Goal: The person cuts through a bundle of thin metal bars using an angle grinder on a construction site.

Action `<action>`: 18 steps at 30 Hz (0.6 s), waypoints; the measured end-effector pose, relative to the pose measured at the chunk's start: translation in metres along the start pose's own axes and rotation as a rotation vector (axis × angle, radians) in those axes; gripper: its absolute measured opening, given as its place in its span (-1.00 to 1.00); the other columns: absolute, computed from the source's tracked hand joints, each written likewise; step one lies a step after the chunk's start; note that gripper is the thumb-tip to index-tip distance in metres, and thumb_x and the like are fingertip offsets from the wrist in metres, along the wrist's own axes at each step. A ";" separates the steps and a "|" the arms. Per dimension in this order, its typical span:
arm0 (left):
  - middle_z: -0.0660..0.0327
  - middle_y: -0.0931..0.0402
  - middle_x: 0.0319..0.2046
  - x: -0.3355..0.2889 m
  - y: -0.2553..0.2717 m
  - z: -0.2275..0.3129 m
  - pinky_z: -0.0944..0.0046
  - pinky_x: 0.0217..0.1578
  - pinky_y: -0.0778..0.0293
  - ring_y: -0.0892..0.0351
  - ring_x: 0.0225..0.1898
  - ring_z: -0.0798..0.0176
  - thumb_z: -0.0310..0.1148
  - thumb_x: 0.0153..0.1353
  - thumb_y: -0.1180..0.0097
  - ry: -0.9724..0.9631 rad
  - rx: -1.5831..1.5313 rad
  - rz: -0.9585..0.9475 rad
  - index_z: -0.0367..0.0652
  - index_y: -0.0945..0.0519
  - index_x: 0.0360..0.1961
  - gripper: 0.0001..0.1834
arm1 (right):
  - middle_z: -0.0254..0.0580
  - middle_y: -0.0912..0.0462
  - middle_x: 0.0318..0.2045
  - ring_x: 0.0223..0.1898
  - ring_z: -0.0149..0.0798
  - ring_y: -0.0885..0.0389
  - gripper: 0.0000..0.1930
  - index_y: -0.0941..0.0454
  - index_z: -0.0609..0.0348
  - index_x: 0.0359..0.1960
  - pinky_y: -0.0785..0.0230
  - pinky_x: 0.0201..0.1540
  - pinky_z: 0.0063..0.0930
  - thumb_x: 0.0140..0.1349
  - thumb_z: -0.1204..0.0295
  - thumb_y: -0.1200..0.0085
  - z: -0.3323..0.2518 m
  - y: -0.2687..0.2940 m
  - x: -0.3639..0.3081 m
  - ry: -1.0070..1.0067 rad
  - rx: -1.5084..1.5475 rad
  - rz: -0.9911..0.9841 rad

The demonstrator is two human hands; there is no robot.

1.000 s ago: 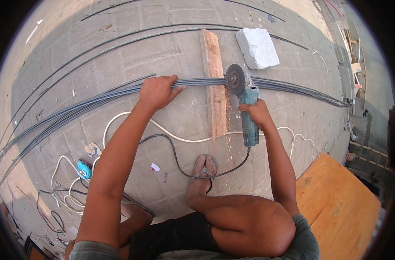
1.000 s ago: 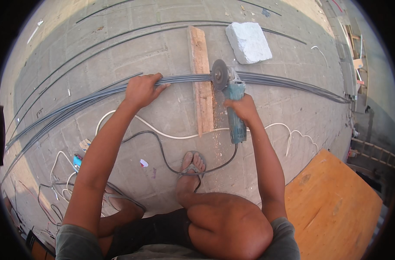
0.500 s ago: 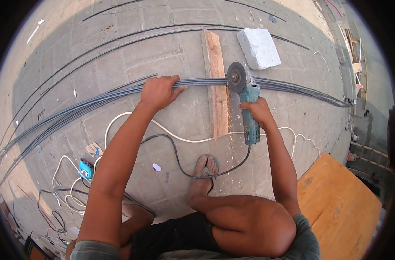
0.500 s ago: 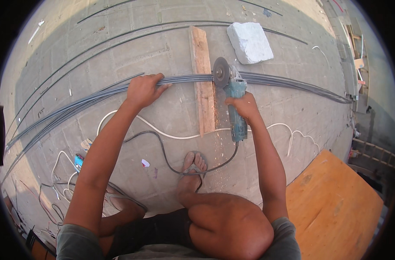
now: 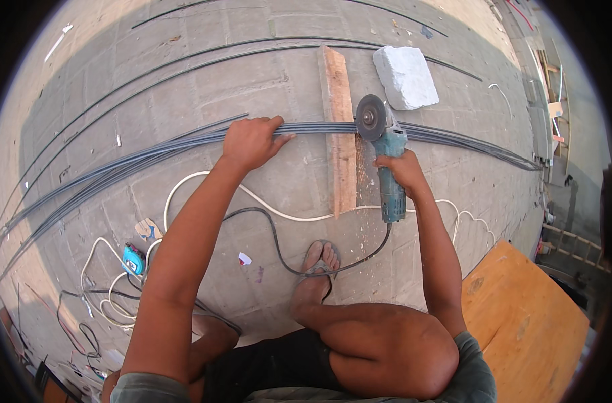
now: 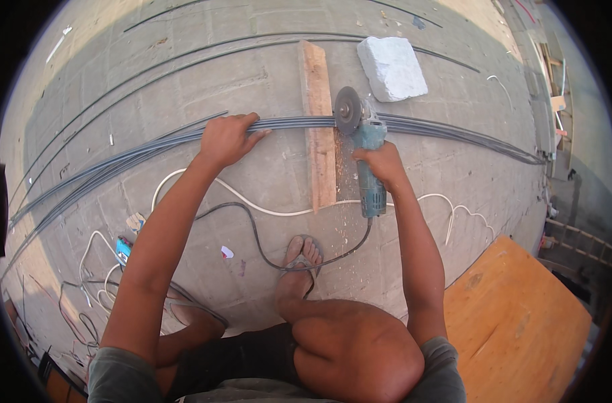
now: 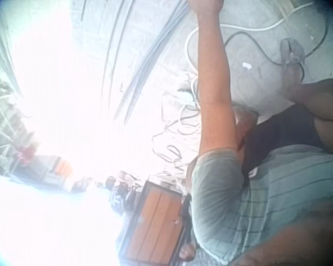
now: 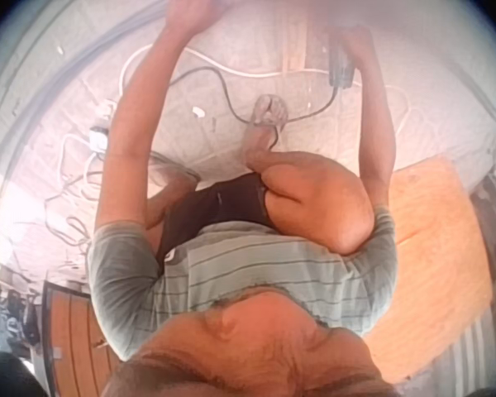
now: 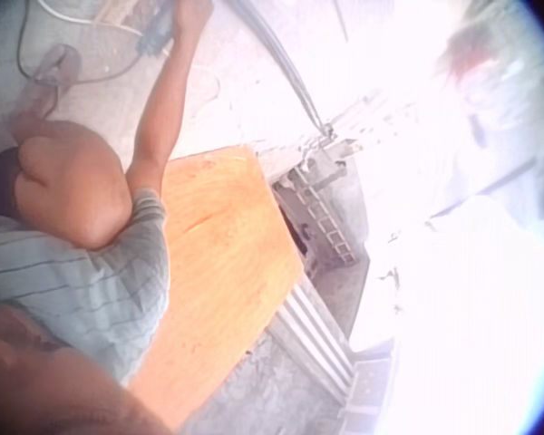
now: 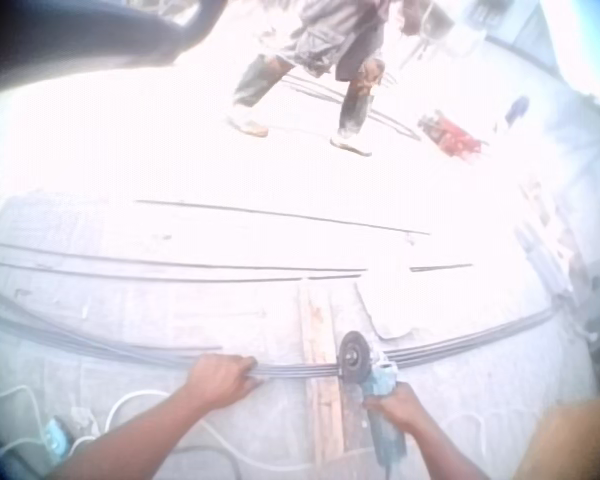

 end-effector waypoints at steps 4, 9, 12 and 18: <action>0.11 -0.70 -0.42 -0.001 0.001 -0.002 0.01 -0.38 -0.56 -0.71 -0.37 -0.04 0.15 0.35 -0.15 0.028 0.012 -0.052 -0.07 -0.68 -0.16 -0.53 | -0.14 -0.70 -0.36 -0.38 -0.27 -0.63 -0.64 -0.67 0.39 -0.23 -0.47 -0.29 -0.29 -0.03 0.37 -0.37 -0.001 -0.002 -0.007 -0.033 -0.007 -0.002; 0.11 -0.71 -0.41 0.002 0.000 0.000 0.01 -0.38 -0.56 -0.71 -0.37 -0.03 0.15 0.35 -0.15 0.026 0.032 -0.053 -0.06 -0.69 -0.16 -0.53 | -0.13 -0.71 -0.34 -0.35 -0.25 -0.65 -0.62 -0.66 0.39 -0.19 -0.49 -0.26 -0.28 -0.02 0.37 -0.37 0.012 0.001 -0.011 -0.014 0.006 -0.009; 0.11 -0.71 -0.43 -0.001 -0.001 -0.002 -0.01 -0.38 -0.58 -0.72 -0.38 -0.03 0.18 0.35 -0.13 0.009 0.016 -0.002 -0.08 -0.67 -0.21 -0.51 | -0.13 -0.72 -0.33 -0.34 -0.24 -0.66 -0.61 -0.66 0.39 -0.19 -0.49 -0.24 -0.28 -0.03 0.37 -0.38 0.010 -0.001 -0.019 -0.038 -0.034 0.007; 0.11 -0.71 -0.41 0.000 -0.001 -0.001 0.00 -0.37 -0.58 -0.72 -0.37 -0.03 0.19 0.35 -0.12 0.013 0.033 -0.021 -0.07 -0.68 -0.20 -0.50 | -0.11 -0.71 -0.34 -0.34 -0.23 -0.65 -0.60 -0.66 0.39 -0.20 -0.49 -0.24 -0.29 -0.05 0.37 -0.39 0.010 0.000 -0.029 -0.056 -0.091 0.022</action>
Point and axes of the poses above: each hand's wrist, its own x-axis towards the middle knuckle, its own y-axis out of the back of the hand, z = x × y, the point moved 3 cm from there along x, towards the middle knuckle
